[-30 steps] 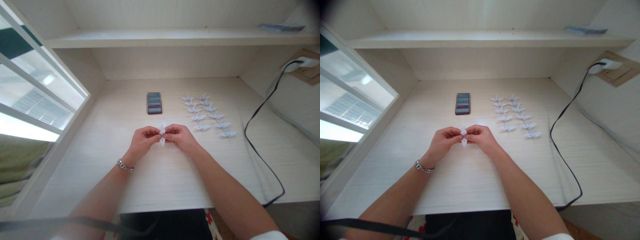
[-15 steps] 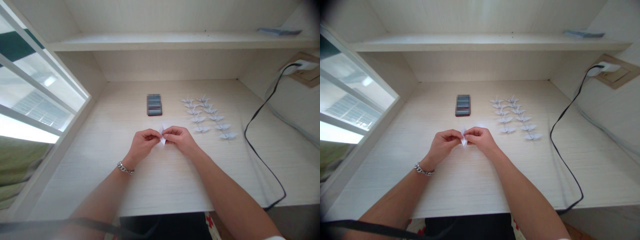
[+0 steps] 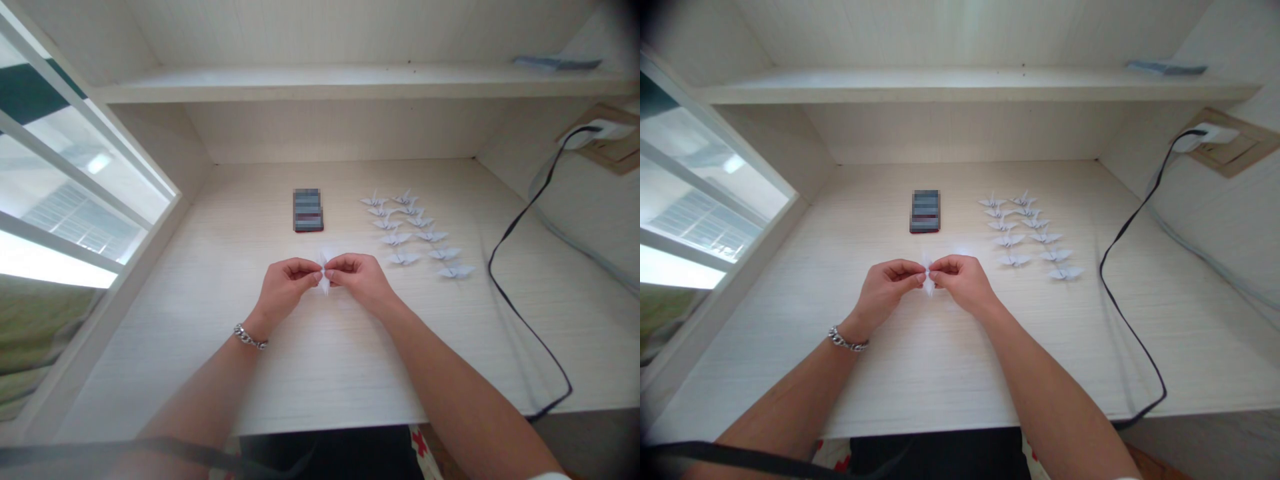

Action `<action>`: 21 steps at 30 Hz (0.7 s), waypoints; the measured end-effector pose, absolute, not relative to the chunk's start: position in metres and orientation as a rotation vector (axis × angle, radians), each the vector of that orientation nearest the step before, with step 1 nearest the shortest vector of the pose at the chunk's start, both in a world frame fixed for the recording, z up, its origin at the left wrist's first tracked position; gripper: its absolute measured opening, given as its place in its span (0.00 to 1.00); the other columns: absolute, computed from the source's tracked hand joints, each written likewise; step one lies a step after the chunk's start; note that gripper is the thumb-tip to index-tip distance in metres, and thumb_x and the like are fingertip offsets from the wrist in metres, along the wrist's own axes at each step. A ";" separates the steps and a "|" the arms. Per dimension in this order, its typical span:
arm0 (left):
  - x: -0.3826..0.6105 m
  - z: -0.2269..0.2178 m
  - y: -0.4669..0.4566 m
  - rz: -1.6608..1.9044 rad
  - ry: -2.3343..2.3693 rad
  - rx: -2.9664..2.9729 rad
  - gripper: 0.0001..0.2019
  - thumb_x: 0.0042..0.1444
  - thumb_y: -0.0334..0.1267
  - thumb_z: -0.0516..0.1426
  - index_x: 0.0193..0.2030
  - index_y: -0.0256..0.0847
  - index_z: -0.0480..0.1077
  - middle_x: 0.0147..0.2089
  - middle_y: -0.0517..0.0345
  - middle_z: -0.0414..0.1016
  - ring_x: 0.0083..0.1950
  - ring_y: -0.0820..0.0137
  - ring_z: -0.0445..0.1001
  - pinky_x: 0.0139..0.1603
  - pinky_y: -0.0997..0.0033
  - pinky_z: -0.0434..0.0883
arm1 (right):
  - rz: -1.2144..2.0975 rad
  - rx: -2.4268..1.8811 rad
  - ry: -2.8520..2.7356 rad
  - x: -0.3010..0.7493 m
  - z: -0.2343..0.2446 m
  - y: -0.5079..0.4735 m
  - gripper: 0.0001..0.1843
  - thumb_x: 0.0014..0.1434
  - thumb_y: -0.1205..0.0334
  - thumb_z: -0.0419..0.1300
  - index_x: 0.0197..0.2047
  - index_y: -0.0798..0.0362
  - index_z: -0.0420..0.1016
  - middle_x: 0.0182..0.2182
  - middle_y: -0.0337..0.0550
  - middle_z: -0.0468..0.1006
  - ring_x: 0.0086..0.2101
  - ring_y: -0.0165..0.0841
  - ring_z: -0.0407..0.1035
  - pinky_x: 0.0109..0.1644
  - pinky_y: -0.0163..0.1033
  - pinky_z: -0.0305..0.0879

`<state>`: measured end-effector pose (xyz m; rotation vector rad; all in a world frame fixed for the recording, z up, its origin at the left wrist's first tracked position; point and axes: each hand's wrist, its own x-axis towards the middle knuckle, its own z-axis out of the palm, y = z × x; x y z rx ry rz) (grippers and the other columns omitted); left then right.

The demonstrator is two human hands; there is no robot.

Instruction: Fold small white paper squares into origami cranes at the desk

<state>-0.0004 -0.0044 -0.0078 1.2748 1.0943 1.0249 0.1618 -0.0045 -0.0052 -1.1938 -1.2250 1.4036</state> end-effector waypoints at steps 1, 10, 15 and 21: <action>-0.001 -0.008 -0.004 1.021 1.094 1.275 0.10 0.42 0.38 0.63 0.32 0.35 0.75 0.30 0.54 0.76 0.31 0.70 0.73 0.35 0.70 0.71 | 1.402 -1.199 -1.231 0.162 -0.005 -0.004 0.09 0.42 0.61 0.65 0.29 0.56 0.76 0.24 0.40 0.76 0.26 0.29 0.70 0.33 0.37 0.68; -0.002 -0.012 -0.003 1.011 1.139 1.261 0.10 0.40 0.37 0.64 0.31 0.35 0.75 0.31 0.53 0.78 0.32 0.69 0.74 0.35 0.70 0.71 | 1.351 -1.189 -1.367 0.164 -0.015 -0.003 0.07 0.47 0.64 0.61 0.32 0.56 0.76 0.25 0.40 0.76 0.26 0.29 0.70 0.33 0.37 0.68; -0.002 -0.012 -0.003 1.008 1.140 1.250 0.09 0.41 0.36 0.64 0.31 0.35 0.75 0.31 0.53 0.77 0.31 0.71 0.73 0.35 0.72 0.70 | 1.277 -1.212 -1.426 0.163 -0.016 -0.004 0.07 0.48 0.64 0.60 0.32 0.55 0.75 0.27 0.41 0.76 0.27 0.30 0.69 0.33 0.37 0.67; 0.001 -0.010 -0.004 1.053 1.112 1.169 0.09 0.40 0.35 0.65 0.30 0.35 0.74 0.29 0.55 0.76 0.30 0.72 0.72 0.34 0.73 0.70 | 1.239 -1.171 -1.348 0.161 -0.016 -0.005 0.07 0.46 0.64 0.62 0.32 0.54 0.70 0.25 0.39 0.74 0.26 0.30 0.69 0.31 0.36 0.66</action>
